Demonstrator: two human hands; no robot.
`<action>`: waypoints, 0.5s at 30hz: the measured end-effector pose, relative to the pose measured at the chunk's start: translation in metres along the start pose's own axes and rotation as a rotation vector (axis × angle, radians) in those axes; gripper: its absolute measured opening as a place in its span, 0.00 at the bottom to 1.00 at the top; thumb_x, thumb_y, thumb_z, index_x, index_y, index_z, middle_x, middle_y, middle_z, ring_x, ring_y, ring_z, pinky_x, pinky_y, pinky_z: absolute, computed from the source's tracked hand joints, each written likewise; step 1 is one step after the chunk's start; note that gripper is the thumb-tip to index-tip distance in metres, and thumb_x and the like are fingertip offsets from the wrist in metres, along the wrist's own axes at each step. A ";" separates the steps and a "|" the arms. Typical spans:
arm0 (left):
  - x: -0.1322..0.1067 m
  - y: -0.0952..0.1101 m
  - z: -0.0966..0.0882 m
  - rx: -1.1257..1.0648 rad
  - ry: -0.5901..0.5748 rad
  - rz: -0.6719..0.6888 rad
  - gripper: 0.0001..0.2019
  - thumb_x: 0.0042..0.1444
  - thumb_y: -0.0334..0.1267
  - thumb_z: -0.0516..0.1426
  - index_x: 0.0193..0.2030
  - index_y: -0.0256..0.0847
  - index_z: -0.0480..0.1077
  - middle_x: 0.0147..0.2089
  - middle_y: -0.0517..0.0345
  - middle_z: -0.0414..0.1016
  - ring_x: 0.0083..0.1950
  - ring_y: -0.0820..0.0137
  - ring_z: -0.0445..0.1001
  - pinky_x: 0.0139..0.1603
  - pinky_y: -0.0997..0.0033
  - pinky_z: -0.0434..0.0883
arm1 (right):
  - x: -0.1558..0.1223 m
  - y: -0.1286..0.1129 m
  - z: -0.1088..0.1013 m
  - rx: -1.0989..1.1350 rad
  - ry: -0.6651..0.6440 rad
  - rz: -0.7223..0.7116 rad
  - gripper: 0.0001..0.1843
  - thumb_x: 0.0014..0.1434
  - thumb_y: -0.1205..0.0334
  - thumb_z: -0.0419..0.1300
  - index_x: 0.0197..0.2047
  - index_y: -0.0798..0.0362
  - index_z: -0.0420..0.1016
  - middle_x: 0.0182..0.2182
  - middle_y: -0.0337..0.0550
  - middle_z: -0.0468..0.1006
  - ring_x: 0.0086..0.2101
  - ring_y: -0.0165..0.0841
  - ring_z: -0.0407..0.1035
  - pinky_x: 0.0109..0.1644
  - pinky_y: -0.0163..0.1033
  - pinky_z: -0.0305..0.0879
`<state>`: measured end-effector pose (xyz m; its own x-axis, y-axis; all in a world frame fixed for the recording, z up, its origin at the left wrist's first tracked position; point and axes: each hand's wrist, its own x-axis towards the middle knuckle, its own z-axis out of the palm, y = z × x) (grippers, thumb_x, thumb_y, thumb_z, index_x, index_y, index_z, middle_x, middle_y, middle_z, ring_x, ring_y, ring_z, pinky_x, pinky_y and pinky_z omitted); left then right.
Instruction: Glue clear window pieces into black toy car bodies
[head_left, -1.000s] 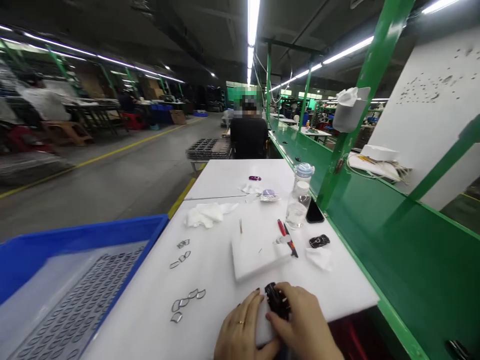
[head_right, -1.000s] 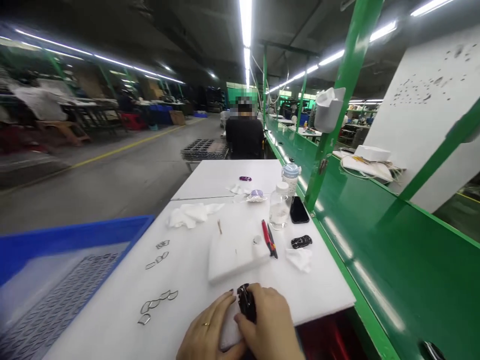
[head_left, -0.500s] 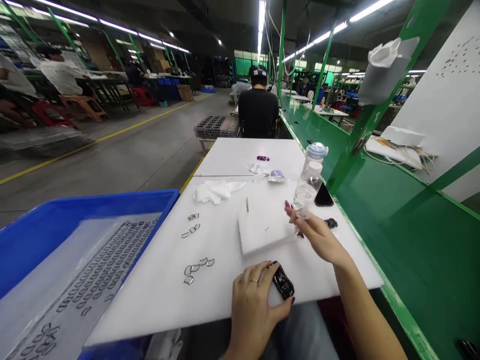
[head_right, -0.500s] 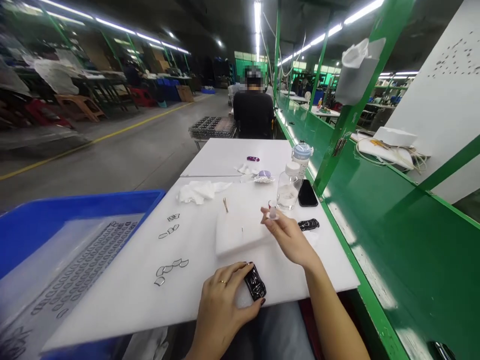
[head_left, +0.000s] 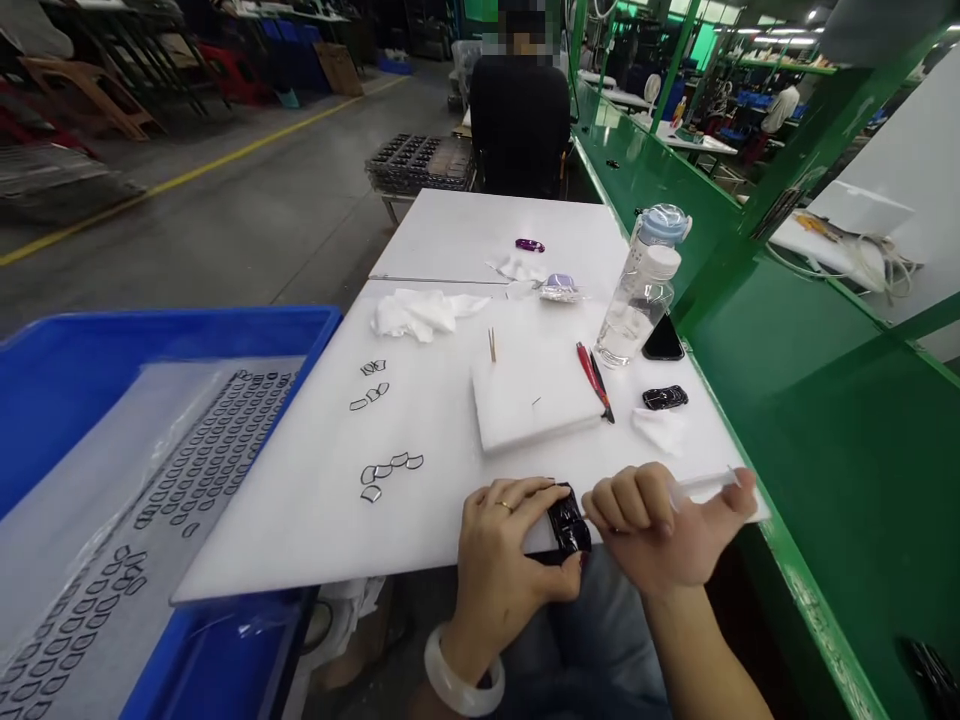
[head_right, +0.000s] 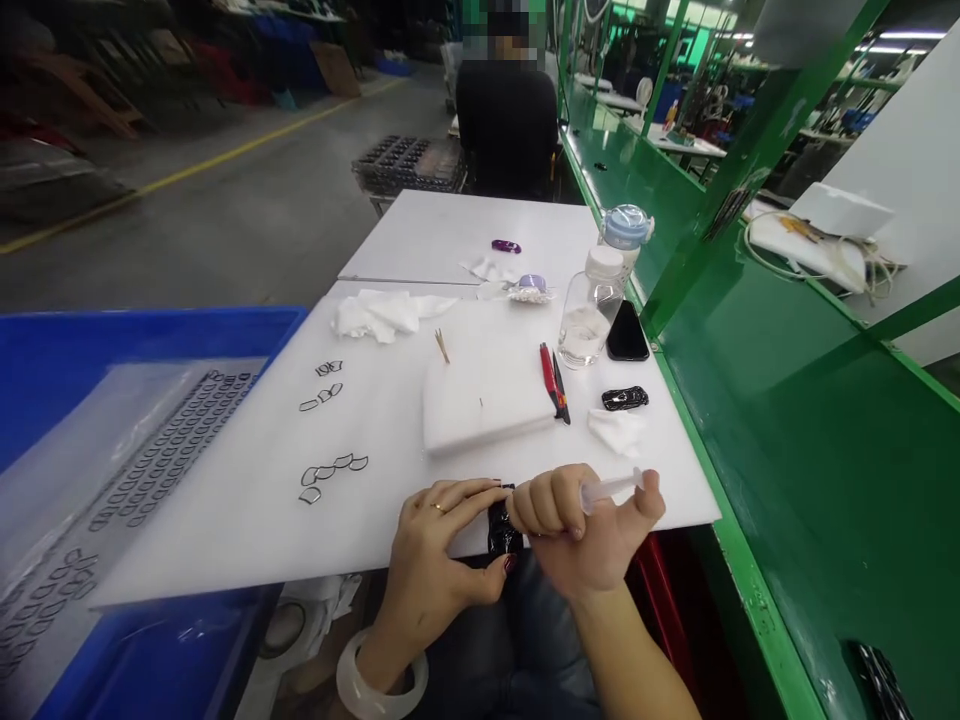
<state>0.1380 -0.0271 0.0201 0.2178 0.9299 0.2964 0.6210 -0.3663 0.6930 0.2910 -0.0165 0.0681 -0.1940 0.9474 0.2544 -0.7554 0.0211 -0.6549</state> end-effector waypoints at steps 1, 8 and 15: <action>0.000 0.000 0.000 -0.004 0.000 -0.001 0.24 0.34 0.34 0.61 0.44 0.46 0.76 0.46 0.58 0.79 0.46 0.56 0.74 0.50 0.50 0.64 | 0.000 0.003 0.002 0.044 0.021 0.021 0.36 0.53 0.26 0.42 0.15 0.51 0.49 0.12 0.32 0.42 0.17 0.27 0.40 0.23 0.38 0.41; 0.000 0.000 -0.001 -0.020 0.004 -0.009 0.23 0.34 0.35 0.62 0.43 0.46 0.77 0.45 0.58 0.79 0.45 0.57 0.74 0.49 0.51 0.63 | 0.002 0.017 -0.008 0.101 0.008 0.049 0.35 0.51 0.27 0.43 0.14 0.51 0.49 0.11 0.31 0.41 0.16 0.26 0.38 0.21 0.38 0.39; 0.001 0.000 -0.001 -0.019 0.004 -0.010 0.23 0.34 0.35 0.62 0.43 0.46 0.77 0.45 0.57 0.79 0.45 0.56 0.74 0.49 0.51 0.63 | 0.002 0.018 -0.007 0.064 -0.009 0.034 0.35 0.52 0.27 0.41 0.15 0.51 0.49 0.11 0.32 0.41 0.16 0.26 0.38 0.21 0.38 0.39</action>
<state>0.1371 -0.0266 0.0210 0.2093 0.9332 0.2920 0.6090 -0.3580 0.7078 0.2816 -0.0118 0.0518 -0.2254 0.9445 0.2391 -0.7870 -0.0318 -0.6162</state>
